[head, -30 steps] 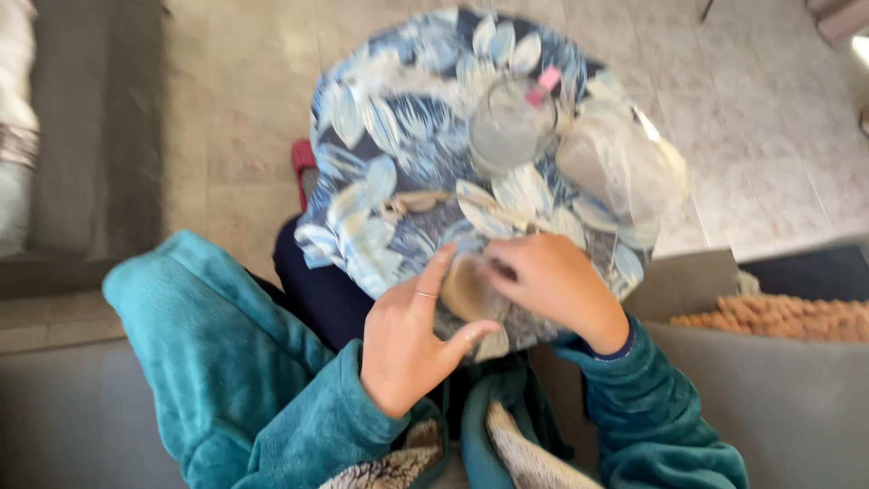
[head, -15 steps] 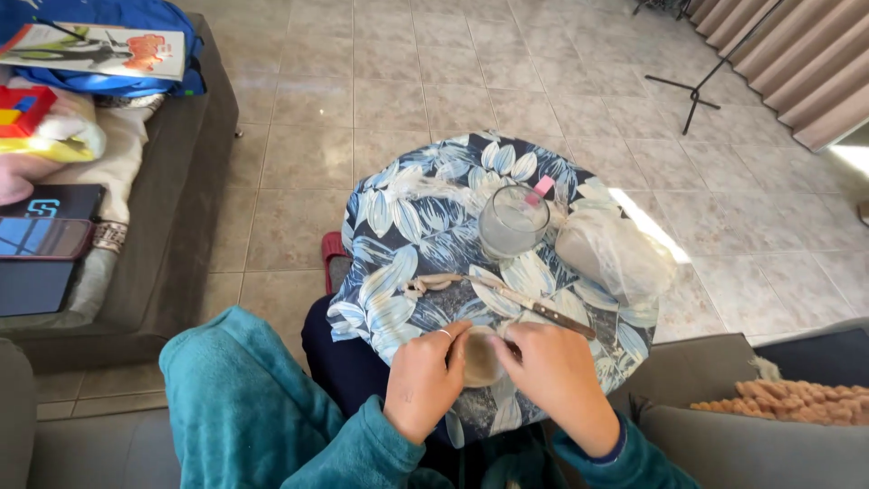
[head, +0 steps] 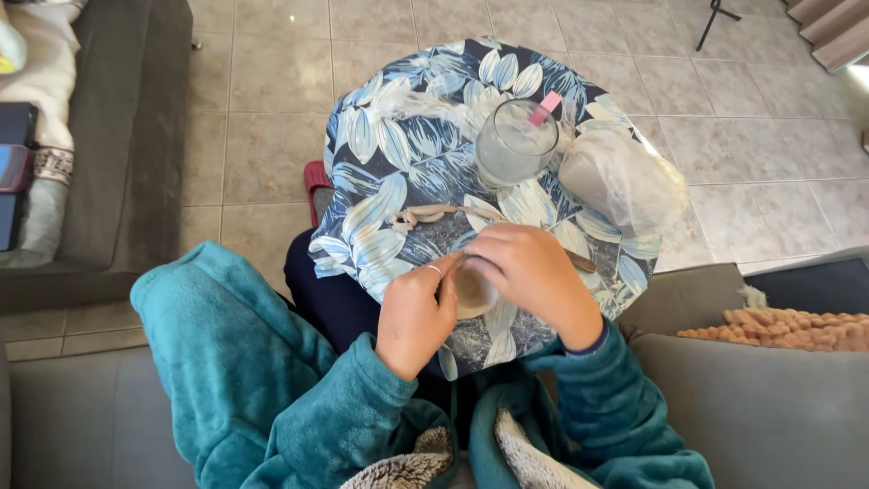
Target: Sculpting and refining a small clay bowl using hands and a knife for trimming.
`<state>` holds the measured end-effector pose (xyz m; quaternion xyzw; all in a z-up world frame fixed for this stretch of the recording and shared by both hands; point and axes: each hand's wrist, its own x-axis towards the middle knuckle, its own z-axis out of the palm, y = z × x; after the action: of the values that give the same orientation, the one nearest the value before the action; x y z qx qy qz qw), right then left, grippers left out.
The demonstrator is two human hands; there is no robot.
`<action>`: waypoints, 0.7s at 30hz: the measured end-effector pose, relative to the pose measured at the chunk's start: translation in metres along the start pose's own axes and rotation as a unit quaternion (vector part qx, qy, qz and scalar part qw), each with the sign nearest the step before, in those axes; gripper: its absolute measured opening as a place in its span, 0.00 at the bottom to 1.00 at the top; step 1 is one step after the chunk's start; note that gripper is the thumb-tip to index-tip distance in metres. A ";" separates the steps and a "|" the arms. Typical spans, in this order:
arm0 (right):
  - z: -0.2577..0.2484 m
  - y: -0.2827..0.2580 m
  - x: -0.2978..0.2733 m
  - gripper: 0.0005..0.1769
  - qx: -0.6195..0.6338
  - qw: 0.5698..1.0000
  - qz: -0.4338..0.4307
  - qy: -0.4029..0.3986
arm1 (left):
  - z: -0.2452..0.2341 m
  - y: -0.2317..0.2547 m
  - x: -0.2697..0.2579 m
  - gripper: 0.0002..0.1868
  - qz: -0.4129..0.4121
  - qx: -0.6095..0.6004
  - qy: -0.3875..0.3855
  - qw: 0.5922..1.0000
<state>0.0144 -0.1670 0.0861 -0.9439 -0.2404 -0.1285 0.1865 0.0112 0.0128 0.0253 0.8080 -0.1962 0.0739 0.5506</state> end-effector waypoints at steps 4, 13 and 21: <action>-0.009 -0.017 -0.005 0.18 -0.089 0.976 0.186 -0.073 | 0.000 0.003 -0.002 0.13 -0.020 0.015 0.013 1.000; 0.011 -0.036 -0.037 0.17 -0.091 0.971 0.222 -0.018 | 0.001 0.009 -0.014 0.15 -0.007 0.046 0.033 0.998; 0.002 -0.006 -0.005 0.12 0.024 0.999 0.027 -0.007 | -0.027 0.026 -0.006 0.20 -0.064 0.070 0.007 0.995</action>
<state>0.0081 -0.1635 0.0843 -0.9461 -0.2195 -0.1113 0.2105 -0.0020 0.0307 0.0558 0.8550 -0.1348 0.0582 0.4973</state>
